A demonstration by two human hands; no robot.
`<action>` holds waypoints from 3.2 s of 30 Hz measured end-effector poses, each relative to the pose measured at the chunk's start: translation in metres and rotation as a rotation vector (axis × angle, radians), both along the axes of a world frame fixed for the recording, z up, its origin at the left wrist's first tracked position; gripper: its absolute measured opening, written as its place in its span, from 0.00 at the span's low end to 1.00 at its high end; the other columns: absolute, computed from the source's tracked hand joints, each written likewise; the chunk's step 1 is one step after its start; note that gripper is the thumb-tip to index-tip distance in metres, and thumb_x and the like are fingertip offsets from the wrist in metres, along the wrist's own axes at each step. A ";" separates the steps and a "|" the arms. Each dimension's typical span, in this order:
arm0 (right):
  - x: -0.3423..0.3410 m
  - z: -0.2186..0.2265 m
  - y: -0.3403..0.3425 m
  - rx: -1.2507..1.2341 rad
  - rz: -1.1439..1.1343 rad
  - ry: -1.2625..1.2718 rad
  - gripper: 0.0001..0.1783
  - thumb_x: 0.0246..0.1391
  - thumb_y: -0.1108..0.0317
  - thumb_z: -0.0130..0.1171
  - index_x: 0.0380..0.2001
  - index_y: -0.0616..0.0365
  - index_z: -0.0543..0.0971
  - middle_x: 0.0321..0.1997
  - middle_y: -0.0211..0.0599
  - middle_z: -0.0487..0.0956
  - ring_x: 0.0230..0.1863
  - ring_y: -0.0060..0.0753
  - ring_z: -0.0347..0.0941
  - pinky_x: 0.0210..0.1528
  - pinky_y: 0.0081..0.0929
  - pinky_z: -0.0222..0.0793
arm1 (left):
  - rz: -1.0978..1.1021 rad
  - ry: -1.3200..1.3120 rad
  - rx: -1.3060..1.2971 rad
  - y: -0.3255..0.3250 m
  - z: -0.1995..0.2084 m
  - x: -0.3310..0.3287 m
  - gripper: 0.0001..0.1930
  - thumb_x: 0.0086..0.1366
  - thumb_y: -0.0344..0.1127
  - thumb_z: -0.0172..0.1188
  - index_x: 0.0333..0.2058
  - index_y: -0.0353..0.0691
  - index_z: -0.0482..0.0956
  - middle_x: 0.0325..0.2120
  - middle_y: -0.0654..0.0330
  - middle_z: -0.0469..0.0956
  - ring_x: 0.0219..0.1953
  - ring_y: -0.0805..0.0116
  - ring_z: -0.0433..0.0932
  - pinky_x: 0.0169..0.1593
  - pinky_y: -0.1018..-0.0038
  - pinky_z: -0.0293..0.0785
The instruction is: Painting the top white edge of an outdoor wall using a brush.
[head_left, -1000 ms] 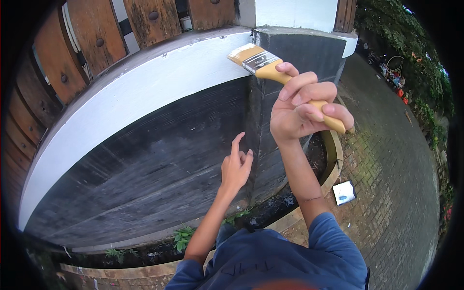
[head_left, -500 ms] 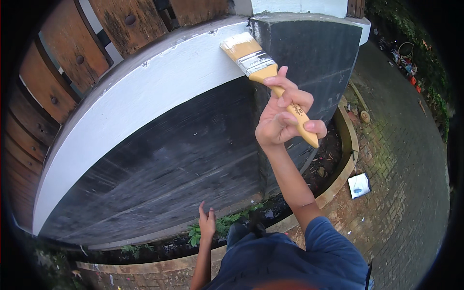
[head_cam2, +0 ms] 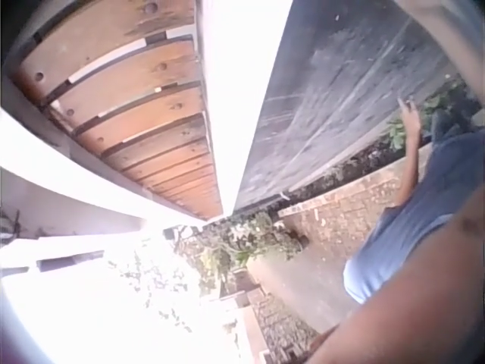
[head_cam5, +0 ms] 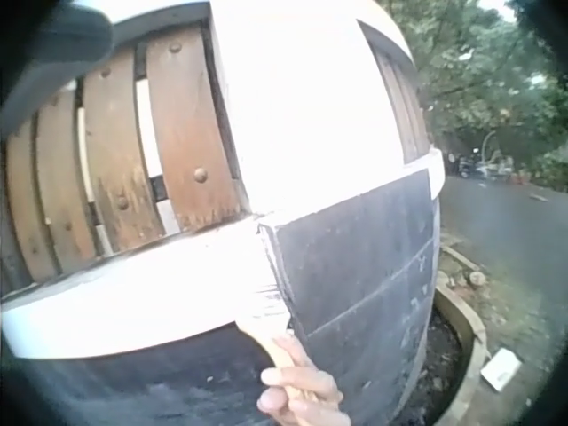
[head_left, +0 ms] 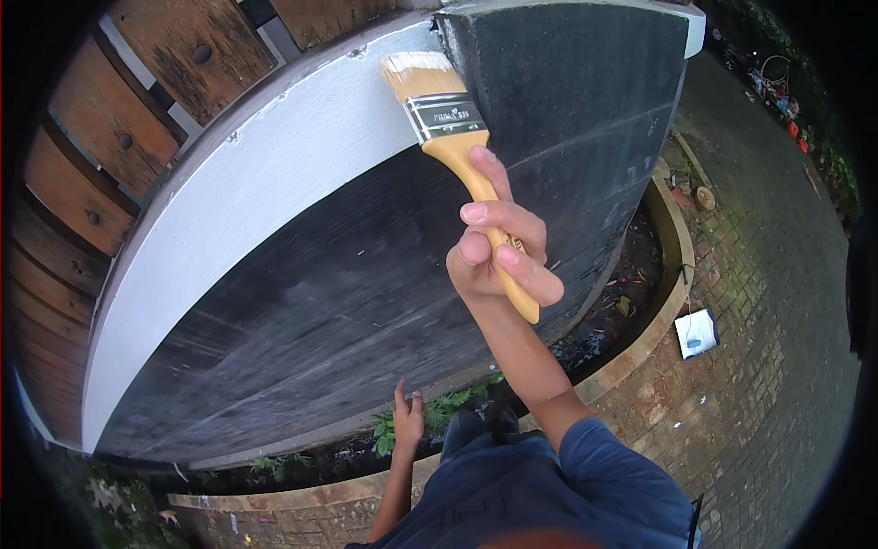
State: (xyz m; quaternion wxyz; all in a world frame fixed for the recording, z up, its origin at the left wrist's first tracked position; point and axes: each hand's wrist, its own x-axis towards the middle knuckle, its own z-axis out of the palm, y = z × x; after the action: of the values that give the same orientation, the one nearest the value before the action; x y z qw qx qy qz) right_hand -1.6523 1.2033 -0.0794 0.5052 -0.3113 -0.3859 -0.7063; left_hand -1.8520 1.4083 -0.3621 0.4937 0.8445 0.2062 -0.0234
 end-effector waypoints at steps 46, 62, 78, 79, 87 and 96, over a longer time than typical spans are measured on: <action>-0.003 -0.035 0.019 0.078 -0.253 0.190 0.22 0.51 0.78 0.62 0.44 0.55 0.62 0.36 0.43 0.70 0.39 0.50 0.77 0.50 0.54 0.78 | -0.002 0.158 -0.095 0.004 -0.015 -0.025 0.28 0.70 0.45 0.49 0.64 0.43 0.55 0.21 0.59 0.75 0.16 0.72 0.71 0.21 0.75 0.68; -0.017 -0.052 0.013 0.003 -0.271 0.287 0.18 0.57 0.76 0.57 0.44 0.55 0.59 0.36 0.43 0.69 0.38 0.46 0.76 0.50 0.59 0.77 | -0.037 0.202 -0.067 0.003 -0.015 -0.023 0.29 0.69 0.52 0.48 0.64 0.47 0.57 0.25 0.57 0.76 0.17 0.71 0.72 0.23 0.74 0.69; 0.000 0.005 0.011 -0.071 -0.125 0.146 0.20 0.55 0.76 0.59 0.45 0.51 0.61 0.40 0.40 0.68 0.42 0.43 0.75 0.56 0.63 0.71 | -0.027 0.172 -0.084 0.006 -0.026 -0.030 0.30 0.69 0.51 0.49 0.64 0.45 0.56 0.24 0.58 0.75 0.16 0.72 0.70 0.21 0.75 0.67; 0.001 0.004 0.012 -0.086 -0.094 0.160 0.20 0.55 0.77 0.59 0.45 0.51 0.61 0.40 0.40 0.69 0.42 0.41 0.75 0.56 0.63 0.71 | -0.027 0.171 -0.084 0.006 -0.025 -0.029 0.30 0.69 0.51 0.49 0.64 0.45 0.56 0.24 0.58 0.75 0.16 0.72 0.70 0.21 0.75 0.67; 0.010 -0.001 0.013 -0.085 -0.088 0.191 0.20 0.52 0.78 0.62 0.44 0.53 0.65 0.39 0.40 0.70 0.45 0.46 0.77 0.56 0.61 0.72 | -0.012 0.173 -0.100 0.006 -0.025 -0.028 0.30 0.69 0.51 0.49 0.64 0.44 0.56 0.23 0.58 0.76 0.16 0.72 0.71 0.21 0.75 0.68; 0.014 -0.006 0.017 -0.036 -0.266 0.144 0.22 0.49 0.79 0.64 0.43 0.53 0.65 0.37 0.41 0.71 0.47 0.58 0.76 0.53 0.53 0.76 | -0.024 0.146 -0.075 0.010 -0.030 -0.032 0.30 0.69 0.51 0.49 0.64 0.44 0.57 0.24 0.57 0.76 0.17 0.71 0.72 0.22 0.74 0.69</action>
State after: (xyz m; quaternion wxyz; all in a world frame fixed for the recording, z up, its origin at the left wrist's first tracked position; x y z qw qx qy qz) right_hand -1.6382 1.2205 -0.0852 0.4281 -0.4184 -0.3167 -0.7357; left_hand -1.8842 1.4185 -0.3920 0.5081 0.8240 0.2303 -0.0986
